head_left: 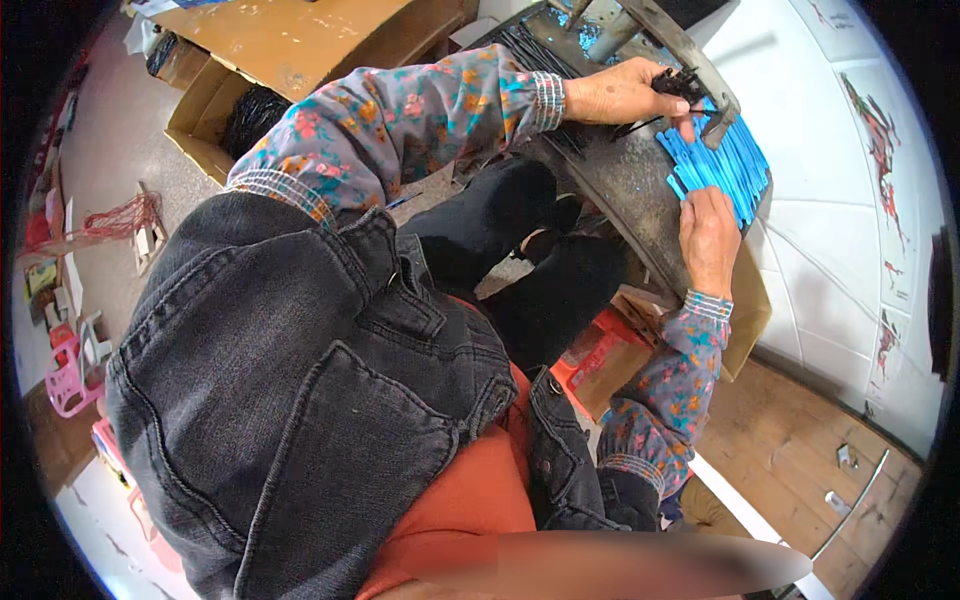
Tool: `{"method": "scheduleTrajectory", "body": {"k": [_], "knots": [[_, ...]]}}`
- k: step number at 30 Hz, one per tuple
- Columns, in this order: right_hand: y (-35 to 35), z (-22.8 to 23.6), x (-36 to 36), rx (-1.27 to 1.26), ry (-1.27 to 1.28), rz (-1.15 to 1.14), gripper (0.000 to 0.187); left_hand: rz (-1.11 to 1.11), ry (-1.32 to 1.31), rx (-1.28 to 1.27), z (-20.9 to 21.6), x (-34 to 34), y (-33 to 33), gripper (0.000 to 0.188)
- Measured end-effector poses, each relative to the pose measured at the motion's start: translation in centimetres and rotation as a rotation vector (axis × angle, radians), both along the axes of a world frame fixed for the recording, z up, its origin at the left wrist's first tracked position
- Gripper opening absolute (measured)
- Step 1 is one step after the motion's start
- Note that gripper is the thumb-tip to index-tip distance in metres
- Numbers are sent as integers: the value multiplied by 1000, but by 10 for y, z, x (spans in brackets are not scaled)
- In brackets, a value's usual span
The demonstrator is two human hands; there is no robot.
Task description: Sorting small blue items and feeding them into a processing machine at a workbench.
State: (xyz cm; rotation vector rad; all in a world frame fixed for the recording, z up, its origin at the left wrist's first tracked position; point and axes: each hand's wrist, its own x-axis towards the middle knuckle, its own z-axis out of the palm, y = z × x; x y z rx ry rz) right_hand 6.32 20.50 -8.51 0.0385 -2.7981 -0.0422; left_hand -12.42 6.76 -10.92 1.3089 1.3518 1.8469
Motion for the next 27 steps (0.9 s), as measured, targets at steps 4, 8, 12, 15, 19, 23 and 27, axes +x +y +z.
{"method": "scheduleTrajectory", "body": {"k": [4, 8, 12, 15, 19, 23, 27], "knots": [[-10, 7, -2, -58, -64, -12, 6, -53, -79, -10, 5, 1, -13, 25], [-11, 7, -3, -8, -83, -16, 8, -83, -26, -46, 4, 0, -14, 24], [-18, 8, 1, -165, 63, -68, 10, -119, -70, -25, 6, -1, -15, 23], [-24, 7, -1, -544, 209, -202, 13, -59, -76, -89, 10, 1, -15, 23], [-51, 9, -26, -589, 46, -115, 20, -25, -188, -70, 6, -3, -16, 22], [-65, -3, -53, -372, -31, -131, 25, -35, -189, 60, 3, -7, -8, 20], [-55, -3, -49, -351, -94, -257, 25, -79, -282, 68, 1, -6, -3, 17]]}}
